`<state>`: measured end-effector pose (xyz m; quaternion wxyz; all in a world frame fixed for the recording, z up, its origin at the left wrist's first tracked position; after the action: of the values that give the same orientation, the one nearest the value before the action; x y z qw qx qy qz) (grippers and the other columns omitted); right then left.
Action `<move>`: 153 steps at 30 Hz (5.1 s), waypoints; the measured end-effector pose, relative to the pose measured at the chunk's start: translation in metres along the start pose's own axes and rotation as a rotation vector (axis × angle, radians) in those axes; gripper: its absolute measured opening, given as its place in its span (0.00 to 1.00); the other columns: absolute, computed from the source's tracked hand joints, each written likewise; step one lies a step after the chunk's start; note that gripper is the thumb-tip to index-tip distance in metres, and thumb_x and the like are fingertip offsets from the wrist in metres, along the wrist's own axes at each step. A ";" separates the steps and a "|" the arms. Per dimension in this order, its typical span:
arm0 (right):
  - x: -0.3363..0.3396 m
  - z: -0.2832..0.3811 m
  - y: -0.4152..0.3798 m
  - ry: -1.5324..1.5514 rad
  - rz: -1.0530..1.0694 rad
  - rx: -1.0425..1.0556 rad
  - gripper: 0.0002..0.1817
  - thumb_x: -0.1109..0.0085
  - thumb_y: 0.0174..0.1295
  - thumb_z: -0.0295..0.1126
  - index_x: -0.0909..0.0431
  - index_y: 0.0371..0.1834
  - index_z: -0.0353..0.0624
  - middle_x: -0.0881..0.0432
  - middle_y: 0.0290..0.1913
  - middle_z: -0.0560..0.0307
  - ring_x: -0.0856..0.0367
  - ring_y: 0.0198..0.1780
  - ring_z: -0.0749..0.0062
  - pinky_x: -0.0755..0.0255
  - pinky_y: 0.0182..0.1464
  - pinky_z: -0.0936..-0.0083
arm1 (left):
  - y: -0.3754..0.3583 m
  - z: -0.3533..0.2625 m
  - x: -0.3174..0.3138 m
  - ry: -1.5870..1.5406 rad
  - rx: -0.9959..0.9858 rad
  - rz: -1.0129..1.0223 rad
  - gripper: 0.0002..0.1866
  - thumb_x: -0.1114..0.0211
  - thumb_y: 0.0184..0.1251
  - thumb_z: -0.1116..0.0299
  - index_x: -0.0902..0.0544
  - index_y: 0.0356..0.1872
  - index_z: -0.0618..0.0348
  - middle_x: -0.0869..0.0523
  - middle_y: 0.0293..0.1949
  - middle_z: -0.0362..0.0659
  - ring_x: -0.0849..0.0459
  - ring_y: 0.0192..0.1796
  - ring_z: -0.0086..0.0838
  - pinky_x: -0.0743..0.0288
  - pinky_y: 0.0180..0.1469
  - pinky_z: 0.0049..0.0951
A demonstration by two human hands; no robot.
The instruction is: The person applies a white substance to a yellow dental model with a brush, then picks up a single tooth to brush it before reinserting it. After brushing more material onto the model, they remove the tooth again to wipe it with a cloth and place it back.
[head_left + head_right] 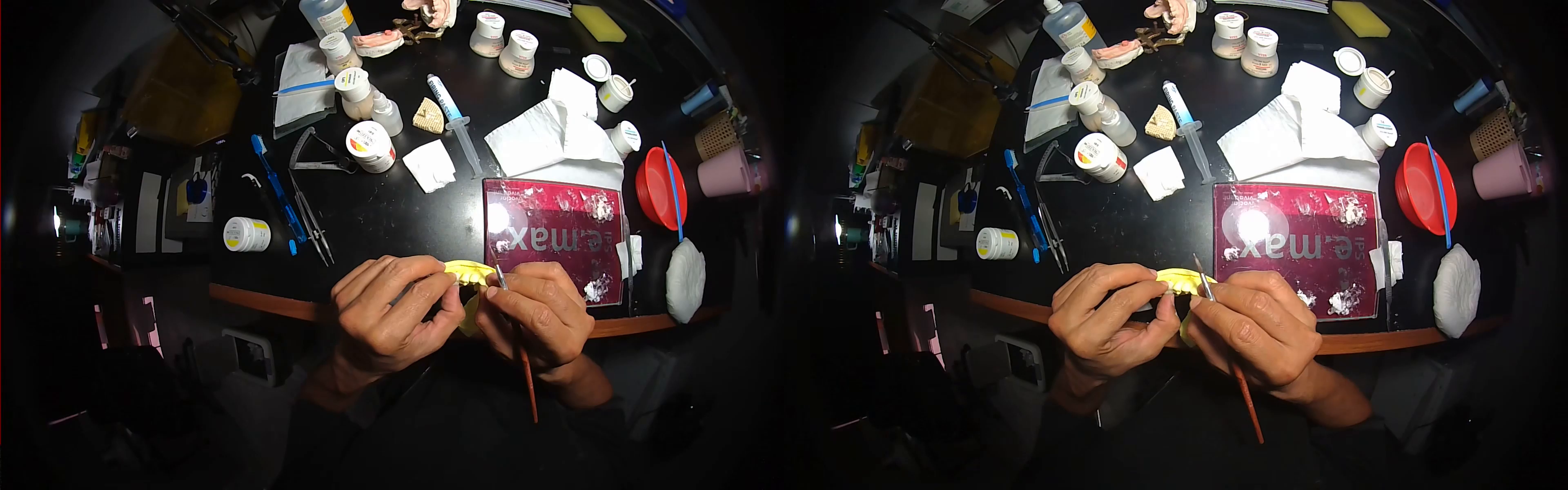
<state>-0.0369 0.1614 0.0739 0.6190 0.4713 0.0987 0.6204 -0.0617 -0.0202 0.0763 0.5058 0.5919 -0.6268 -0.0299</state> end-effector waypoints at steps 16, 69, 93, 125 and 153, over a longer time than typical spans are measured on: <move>0.000 0.000 0.001 0.009 -0.006 0.003 0.21 0.17 0.47 0.20 0.12 0.46 0.35 0.11 0.40 0.51 0.12 0.38 0.60 0.17 0.38 0.71 | 0.001 0.002 0.001 -0.013 0.005 0.010 0.12 0.20 0.43 0.77 0.10 0.32 0.59 0.11 0.33 0.41 0.10 0.31 0.31 0.17 0.33 0.28; -0.023 -0.003 0.006 -0.099 0.071 -0.157 0.14 0.21 0.48 0.23 0.10 0.40 0.43 0.10 0.35 0.60 0.10 0.37 0.68 0.26 0.71 0.42 | -0.015 0.014 0.022 -0.045 0.093 -0.083 0.12 0.19 0.45 0.76 0.09 0.34 0.60 0.10 0.36 0.43 0.09 0.34 0.28 0.14 0.33 0.24; 0.038 -0.029 -0.015 -0.052 -0.053 -0.493 0.07 0.32 0.50 0.19 0.12 0.34 0.34 0.15 0.26 0.57 0.19 0.32 0.68 0.26 0.35 0.74 | -0.006 0.024 0.002 -0.261 0.164 -0.068 0.13 0.23 0.42 0.81 0.11 0.33 0.65 0.12 0.37 0.49 0.11 0.38 0.29 0.16 0.36 0.24; 0.025 -0.037 0.001 -0.004 -0.007 -0.465 0.04 0.29 0.45 0.19 0.13 0.26 0.36 0.12 0.26 0.58 0.13 0.37 0.62 0.20 0.43 0.70 | -0.008 0.031 0.001 -0.275 0.223 -0.071 0.13 0.20 0.45 0.79 0.09 0.35 0.61 0.11 0.37 0.45 0.10 0.35 0.25 0.14 0.33 0.23; -0.001 0.007 -0.008 0.067 -0.026 0.026 0.18 0.13 0.46 0.36 0.07 0.41 0.50 0.10 0.40 0.68 0.21 0.52 0.65 0.26 0.46 0.70 | -0.006 0.020 -0.004 -0.412 0.228 -0.145 0.11 0.18 0.51 0.77 0.09 0.36 0.65 0.11 0.38 0.46 0.09 0.36 0.24 0.13 0.35 0.21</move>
<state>-0.0269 0.1588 0.0715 0.6170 0.4569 0.1335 0.6266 -0.0715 -0.0303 0.0602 0.2935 0.6701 -0.6720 -0.1152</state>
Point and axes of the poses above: each hand's wrist, its own y-axis towards the middle knuckle, its own x-axis out of the back of the hand, z = x × y, the point moved 5 cm from there along y, towards the middle knuckle
